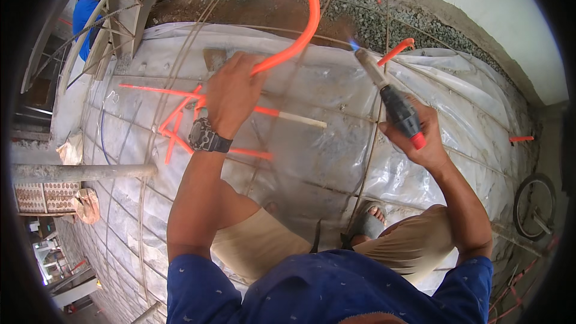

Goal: The person uses a blowtorch to heat a red plastic pipe, then bends it into a curved shape. They repeat this process with multiple pipe segments, placing the finished pieces on the floor.

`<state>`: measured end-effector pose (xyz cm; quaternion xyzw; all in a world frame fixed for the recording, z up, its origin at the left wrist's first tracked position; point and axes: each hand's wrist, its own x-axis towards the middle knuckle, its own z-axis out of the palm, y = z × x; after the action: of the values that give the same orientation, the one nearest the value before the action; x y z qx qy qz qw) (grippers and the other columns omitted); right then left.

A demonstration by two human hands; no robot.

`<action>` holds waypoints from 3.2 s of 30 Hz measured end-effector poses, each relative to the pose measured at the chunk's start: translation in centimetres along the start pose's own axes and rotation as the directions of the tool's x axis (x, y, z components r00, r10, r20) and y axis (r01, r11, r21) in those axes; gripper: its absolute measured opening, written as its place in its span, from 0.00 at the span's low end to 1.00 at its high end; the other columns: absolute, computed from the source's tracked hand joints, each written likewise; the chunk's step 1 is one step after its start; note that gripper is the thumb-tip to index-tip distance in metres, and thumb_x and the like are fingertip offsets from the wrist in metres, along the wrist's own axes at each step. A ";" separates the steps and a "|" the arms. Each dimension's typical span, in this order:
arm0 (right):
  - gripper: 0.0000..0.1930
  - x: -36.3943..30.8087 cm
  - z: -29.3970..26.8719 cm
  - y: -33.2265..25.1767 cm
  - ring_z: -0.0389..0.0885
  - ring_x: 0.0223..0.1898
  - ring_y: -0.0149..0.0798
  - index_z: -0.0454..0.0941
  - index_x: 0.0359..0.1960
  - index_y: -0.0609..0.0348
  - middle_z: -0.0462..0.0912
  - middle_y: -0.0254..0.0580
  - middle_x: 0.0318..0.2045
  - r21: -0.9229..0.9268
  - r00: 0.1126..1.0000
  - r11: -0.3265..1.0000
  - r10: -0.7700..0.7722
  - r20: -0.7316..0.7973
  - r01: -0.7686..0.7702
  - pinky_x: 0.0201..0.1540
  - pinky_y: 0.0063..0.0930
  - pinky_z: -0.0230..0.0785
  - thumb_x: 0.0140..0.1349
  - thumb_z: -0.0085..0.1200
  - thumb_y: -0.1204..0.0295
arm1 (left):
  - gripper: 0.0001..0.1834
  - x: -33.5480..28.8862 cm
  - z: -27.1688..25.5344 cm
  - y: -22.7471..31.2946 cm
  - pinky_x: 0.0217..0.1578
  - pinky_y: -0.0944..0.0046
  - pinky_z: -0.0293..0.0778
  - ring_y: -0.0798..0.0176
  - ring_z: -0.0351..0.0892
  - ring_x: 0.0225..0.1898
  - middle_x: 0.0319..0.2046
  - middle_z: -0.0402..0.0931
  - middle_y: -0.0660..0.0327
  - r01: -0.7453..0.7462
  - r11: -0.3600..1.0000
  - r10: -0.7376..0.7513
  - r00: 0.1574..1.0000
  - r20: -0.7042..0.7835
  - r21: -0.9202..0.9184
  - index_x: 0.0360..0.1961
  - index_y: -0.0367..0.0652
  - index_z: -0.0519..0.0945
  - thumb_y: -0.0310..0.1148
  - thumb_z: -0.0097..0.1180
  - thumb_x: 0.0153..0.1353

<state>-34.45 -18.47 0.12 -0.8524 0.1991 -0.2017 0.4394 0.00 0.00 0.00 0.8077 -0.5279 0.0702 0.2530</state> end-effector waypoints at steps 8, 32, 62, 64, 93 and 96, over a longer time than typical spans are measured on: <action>0.25 1.1 0.6 0.1 0.89 0.43 0.52 0.85 0.59 0.58 0.89 0.51 0.43 -0.115 0.999 0.993 0.034 0.013 -0.033 0.47 0.43 0.80 0.57 0.72 0.73 | 0.11 -0.3 0.9 2.5 0.46 0.43 0.81 0.41 0.85 0.48 0.45 0.85 0.53 -0.029 0.999 0.026 0.995 -0.095 -0.040 0.48 0.43 0.86 0.35 0.65 0.69; 0.28 2.4 2.4 1.5 0.92 0.37 0.47 0.84 0.66 0.57 0.91 0.52 0.41 -0.165 0.962 0.948 -0.271 0.021 0.271 0.45 0.37 0.82 0.62 0.70 0.72 | 0.12 0.5 1.9 3.0 0.47 0.47 0.82 0.43 0.87 0.48 0.47 0.87 0.52 -0.024 0.997 0.019 0.998 -0.058 -0.076 0.50 0.42 0.87 0.32 0.69 0.67; 0.24 2.8 1.3 2.8 0.83 0.36 0.29 0.86 0.61 0.59 0.88 0.38 0.34 -0.011 0.993 0.993 -0.118 -0.011 0.117 0.45 0.33 0.79 0.62 0.73 0.71 | 0.11 1.4 2.3 -0.6 0.47 0.45 0.80 0.44 0.87 0.45 0.45 0.87 0.56 -0.051 0.999 0.051 0.998 -0.039 0.008 0.48 0.46 0.85 0.32 0.68 0.66; 0.25 2.8 1.2 3.1 0.83 0.36 0.29 0.86 0.62 0.58 0.88 0.37 0.34 0.086 0.963 0.966 0.252 -0.094 -0.244 0.45 0.33 0.79 0.61 0.73 0.71 | 0.11 1.4 2.3 -1.3 0.47 0.45 0.79 0.45 0.87 0.43 0.45 0.87 0.56 -0.060 0.998 0.061 0.998 -0.028 0.034 0.48 0.46 0.84 0.32 0.68 0.65; 0.27 3.5 1.0 4.5 0.87 0.38 0.38 0.85 0.63 0.59 0.90 0.41 0.39 0.008 0.997 0.998 0.061 -0.048 -0.061 0.47 0.36 0.80 0.60 0.72 0.72 | 0.15 1.4 2.5 -2.9 0.56 0.46 0.73 0.46 0.85 0.50 0.49 0.86 0.59 -0.155 0.985 0.151 0.987 0.046 0.077 0.51 0.46 0.84 0.28 0.66 0.63; 0.23 3.5 1.0 4.8 0.82 0.34 0.28 0.86 0.60 0.61 0.87 0.32 0.34 -0.090 0.963 0.959 -0.270 0.009 0.270 0.42 0.31 0.78 0.63 0.72 0.72 | 0.12 1.4 2.7 -3.3 0.52 0.46 0.74 0.49 0.85 0.52 0.47 0.86 0.61 -0.136 0.989 0.133 0.989 0.057 0.054 0.49 0.48 0.84 0.28 0.66 0.63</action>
<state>-31.73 -22.18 -3.81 -0.8902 0.0907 -0.2521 0.3685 3.09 -1.46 -2.92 0.7787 -0.5856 0.0808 0.2100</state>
